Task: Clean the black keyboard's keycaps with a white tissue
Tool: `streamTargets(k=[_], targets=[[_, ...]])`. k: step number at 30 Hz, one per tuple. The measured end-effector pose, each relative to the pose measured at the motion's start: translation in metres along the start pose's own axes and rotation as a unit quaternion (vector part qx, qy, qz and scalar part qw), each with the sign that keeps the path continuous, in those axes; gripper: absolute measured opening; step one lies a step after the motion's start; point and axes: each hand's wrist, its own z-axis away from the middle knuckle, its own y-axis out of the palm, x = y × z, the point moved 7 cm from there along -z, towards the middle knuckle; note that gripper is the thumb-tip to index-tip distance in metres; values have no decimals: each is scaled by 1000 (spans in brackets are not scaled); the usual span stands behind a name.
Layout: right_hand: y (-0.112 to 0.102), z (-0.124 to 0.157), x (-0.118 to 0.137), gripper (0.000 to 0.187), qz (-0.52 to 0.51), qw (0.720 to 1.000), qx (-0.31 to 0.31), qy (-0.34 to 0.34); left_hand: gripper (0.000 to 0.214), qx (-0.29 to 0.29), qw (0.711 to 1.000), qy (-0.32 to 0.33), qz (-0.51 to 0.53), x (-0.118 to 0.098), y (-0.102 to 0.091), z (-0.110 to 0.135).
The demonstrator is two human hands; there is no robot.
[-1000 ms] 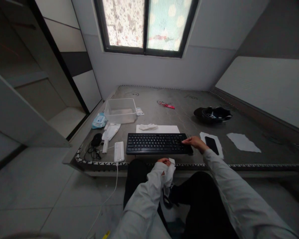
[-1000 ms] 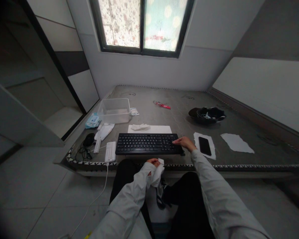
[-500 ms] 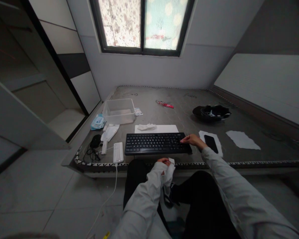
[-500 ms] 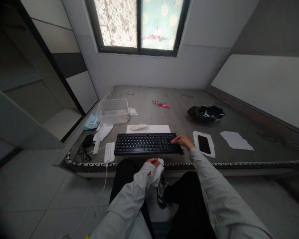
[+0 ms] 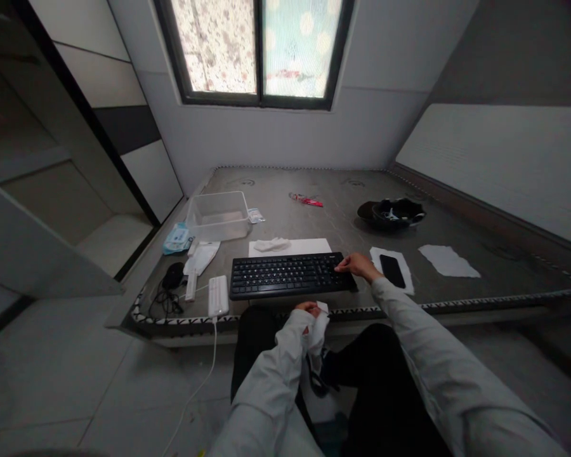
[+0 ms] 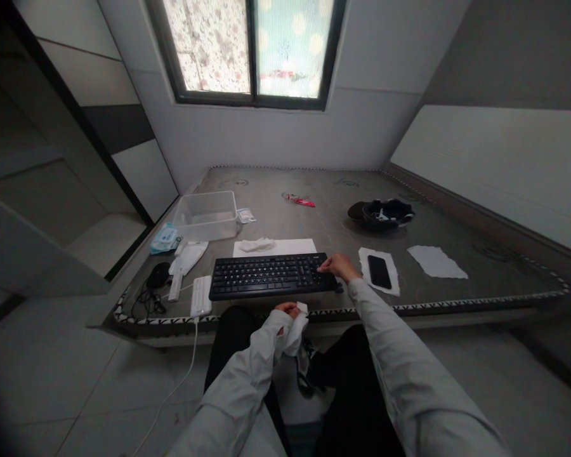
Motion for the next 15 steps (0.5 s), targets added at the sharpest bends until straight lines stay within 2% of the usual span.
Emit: streamTargets(k=[9, 15], targets=[[2, 1, 2, 14, 1, 1000, -5, -10, 9, -5, 1000, 22, -12, -1, -1, -2], [1, 5, 6, 15, -6, 1000, -18, -7, 15, -2, 1000, 28, -4, 3, 1, 0]])
